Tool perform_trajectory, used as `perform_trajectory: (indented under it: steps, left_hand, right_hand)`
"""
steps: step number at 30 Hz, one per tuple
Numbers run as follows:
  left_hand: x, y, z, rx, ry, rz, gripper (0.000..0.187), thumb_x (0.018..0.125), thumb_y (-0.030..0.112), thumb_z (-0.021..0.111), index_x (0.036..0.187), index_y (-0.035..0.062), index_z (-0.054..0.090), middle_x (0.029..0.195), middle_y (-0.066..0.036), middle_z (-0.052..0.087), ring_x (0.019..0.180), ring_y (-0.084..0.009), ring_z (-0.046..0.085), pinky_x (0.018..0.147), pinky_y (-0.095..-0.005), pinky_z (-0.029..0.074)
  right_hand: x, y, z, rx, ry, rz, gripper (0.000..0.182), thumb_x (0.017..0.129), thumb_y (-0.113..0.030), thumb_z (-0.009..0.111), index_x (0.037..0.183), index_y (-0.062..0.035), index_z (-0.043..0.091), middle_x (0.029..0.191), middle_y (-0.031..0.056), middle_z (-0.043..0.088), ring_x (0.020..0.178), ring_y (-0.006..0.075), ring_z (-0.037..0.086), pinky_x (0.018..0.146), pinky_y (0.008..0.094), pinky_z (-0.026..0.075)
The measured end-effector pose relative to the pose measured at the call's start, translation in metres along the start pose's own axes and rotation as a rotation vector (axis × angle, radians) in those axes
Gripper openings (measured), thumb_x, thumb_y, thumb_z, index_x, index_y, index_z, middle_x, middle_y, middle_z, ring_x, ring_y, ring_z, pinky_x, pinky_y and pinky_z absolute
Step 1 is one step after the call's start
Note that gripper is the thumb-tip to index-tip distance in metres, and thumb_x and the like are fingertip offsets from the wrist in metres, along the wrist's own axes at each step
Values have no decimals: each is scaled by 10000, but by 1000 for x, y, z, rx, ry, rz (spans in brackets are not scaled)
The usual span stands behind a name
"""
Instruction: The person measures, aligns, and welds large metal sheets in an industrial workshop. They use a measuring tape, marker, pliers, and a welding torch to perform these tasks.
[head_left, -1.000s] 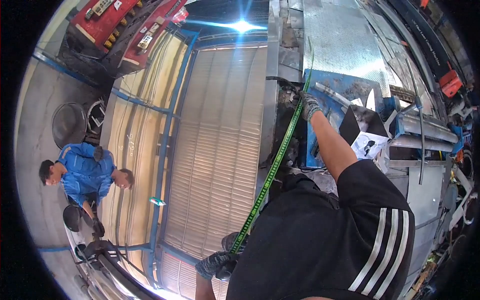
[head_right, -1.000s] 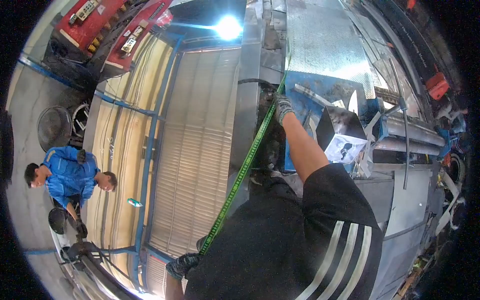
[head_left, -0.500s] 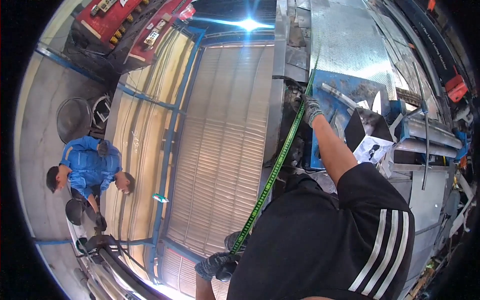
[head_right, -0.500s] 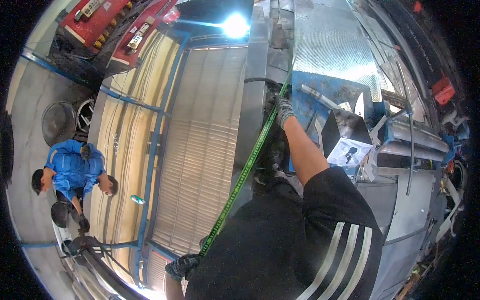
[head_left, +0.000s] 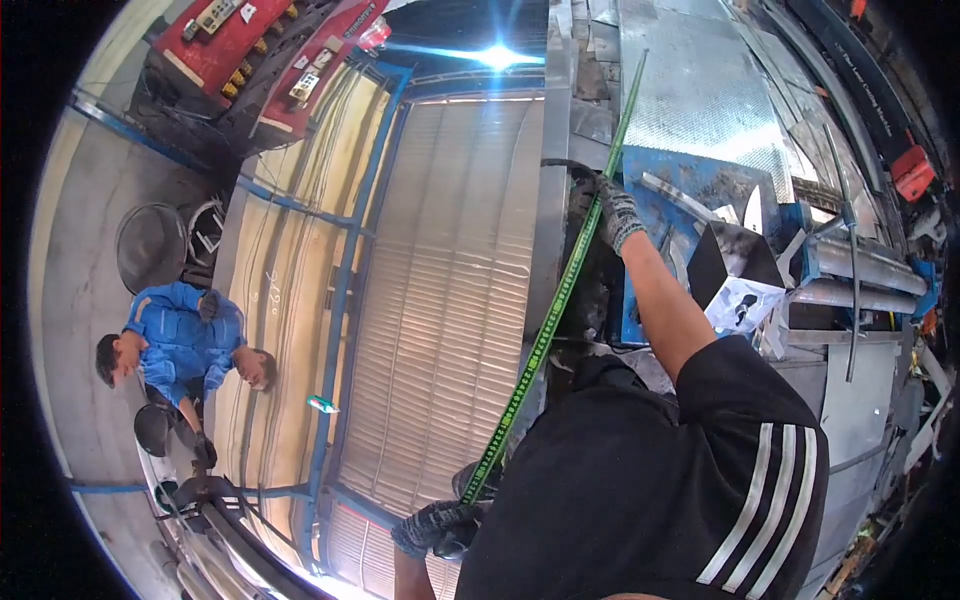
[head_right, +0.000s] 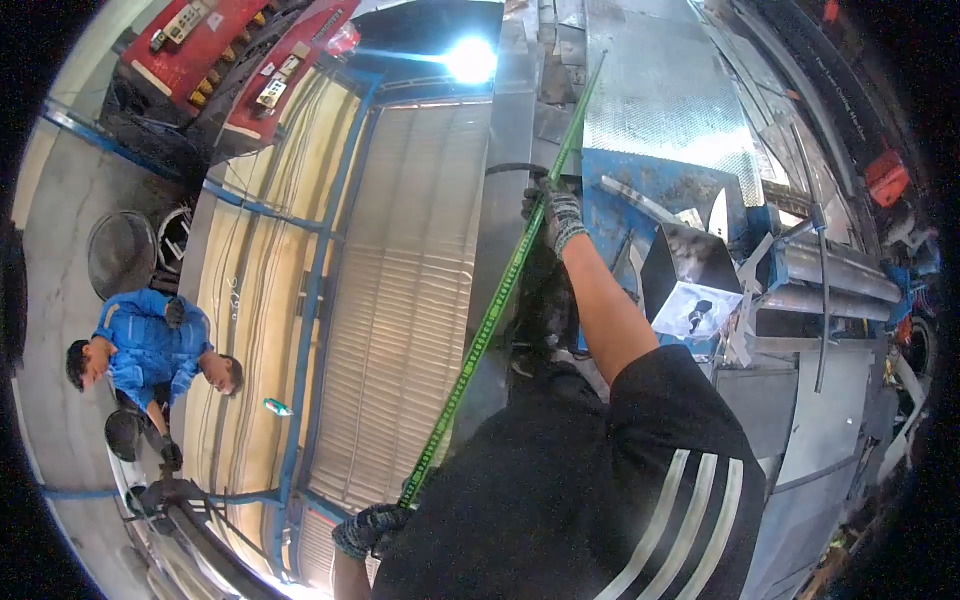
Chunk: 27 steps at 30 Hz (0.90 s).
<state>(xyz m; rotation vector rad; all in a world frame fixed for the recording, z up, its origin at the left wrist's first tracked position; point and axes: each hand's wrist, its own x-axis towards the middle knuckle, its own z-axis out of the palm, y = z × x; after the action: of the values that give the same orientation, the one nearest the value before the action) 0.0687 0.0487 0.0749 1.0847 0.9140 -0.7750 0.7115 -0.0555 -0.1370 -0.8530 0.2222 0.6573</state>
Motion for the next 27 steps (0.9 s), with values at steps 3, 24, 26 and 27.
perform_trajectory:
  steps: [3,24,26,27]
  left_hand:
    - [7,26,-4,-282,-124,-56,294,1008,241,593,1103,-12,711,828,-48,683,693,-137,620,594,-288,493]
    - [179,267,-42,-452,-522,546,407,1030,202,480,1254,-130,553,1272,-356,608,1124,-443,661,988,-513,562]
    - [211,277,-57,-464,-517,531,388,1022,178,494,1273,-113,544,1281,-357,601,1127,-446,658,977,-529,565]
    - [220,284,-61,-474,-509,518,376,1013,154,507,1292,-97,535,1290,-357,595,1130,-449,656,967,-545,568]
  right_hand:
    - [-49,-23,60,-39,-66,-1,252,1037,-370,546,1062,-121,572,886,80,670,744,246,639,670,429,548]
    - [-139,61,-24,-1090,-206,-285,409,1042,-256,505,1428,-122,516,1340,185,602,1176,339,604,1001,386,497]
    - [-126,63,-68,-1565,-257,-429,489,971,-148,547,1458,-141,493,1532,221,421,1359,412,459,1147,398,392]
    - [-128,61,-79,-1568,-250,-428,489,971,-148,547,1458,-141,493,1532,221,421,1359,412,459,1147,398,392]
